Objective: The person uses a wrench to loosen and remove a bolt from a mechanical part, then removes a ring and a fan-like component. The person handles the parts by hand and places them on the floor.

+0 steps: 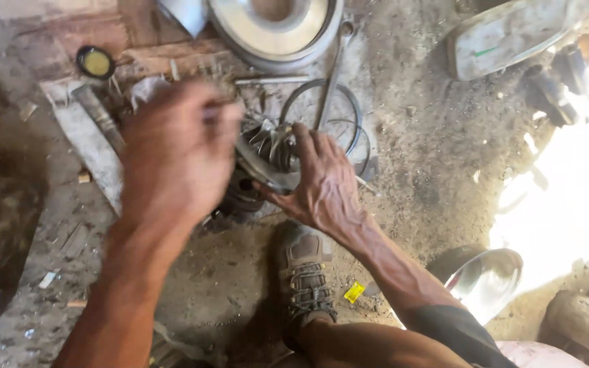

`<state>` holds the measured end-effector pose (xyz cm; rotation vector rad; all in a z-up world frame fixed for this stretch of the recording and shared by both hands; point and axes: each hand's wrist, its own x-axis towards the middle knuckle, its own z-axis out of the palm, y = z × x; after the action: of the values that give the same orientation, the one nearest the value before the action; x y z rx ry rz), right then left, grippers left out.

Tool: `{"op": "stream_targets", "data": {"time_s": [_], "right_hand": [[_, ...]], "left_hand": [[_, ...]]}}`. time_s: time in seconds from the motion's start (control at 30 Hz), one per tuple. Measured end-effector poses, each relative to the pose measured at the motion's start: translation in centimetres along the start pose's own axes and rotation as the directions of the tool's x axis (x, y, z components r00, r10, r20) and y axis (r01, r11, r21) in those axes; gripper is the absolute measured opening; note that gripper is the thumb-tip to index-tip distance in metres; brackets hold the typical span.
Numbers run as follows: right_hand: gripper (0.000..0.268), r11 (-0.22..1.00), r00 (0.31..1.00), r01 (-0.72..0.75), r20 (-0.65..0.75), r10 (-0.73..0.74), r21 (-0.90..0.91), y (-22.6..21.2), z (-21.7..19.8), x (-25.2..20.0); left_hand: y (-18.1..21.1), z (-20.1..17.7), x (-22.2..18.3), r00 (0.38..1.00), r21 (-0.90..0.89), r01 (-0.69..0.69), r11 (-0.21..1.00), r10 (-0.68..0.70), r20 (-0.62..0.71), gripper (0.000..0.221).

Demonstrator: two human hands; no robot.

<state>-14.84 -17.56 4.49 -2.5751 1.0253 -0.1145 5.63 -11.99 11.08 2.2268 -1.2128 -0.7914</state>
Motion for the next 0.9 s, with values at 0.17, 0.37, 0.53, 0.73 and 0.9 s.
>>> {"op": "stream_targets", "data": {"time_s": [0.17, 0.37, 0.53, 0.73, 0.9], "right_hand": [[0.115, 0.995, 0.983, -0.1, 0.155, 0.097, 0.011, 1.3, 1.4, -0.8], [0.054, 0.994, 1.0, -0.004, 0.005, 0.003, 0.112, 3.0, 3.3, -2.6], [0.035, 0.96, 0.961, -0.241, 0.173, 0.216, 0.14, 3.4, 3.6, -2.6], [0.023, 0.979, 0.992, -0.127, 0.026, 0.125, 0.16, 5.2, 5.2, -4.2], [0.051, 0.985, 0.991, 0.13, -0.057, -0.124, 0.118, 2.8, 2.4, -1.3]], "left_hand": [[7.3, 12.7, 9.9, 0.918, 0.102, -0.204, 0.974, 0.153, 0.366, 0.032], [5.7, 29.9, 16.1, 0.954, 0.449, -0.092, 0.889, -0.05, 0.296, 0.033], [9.1, 23.8, 15.3, 0.935, 0.106, 0.162, 0.981, -0.187, 0.301, 0.033], [13.7, 26.1, 18.4, 0.938, 0.13, -0.313, 0.941, 0.328, -0.112, 0.024], [7.1, 18.7, 15.0, 0.843, 0.518, -0.488, 0.702, 0.533, 0.073, 0.019]]}}
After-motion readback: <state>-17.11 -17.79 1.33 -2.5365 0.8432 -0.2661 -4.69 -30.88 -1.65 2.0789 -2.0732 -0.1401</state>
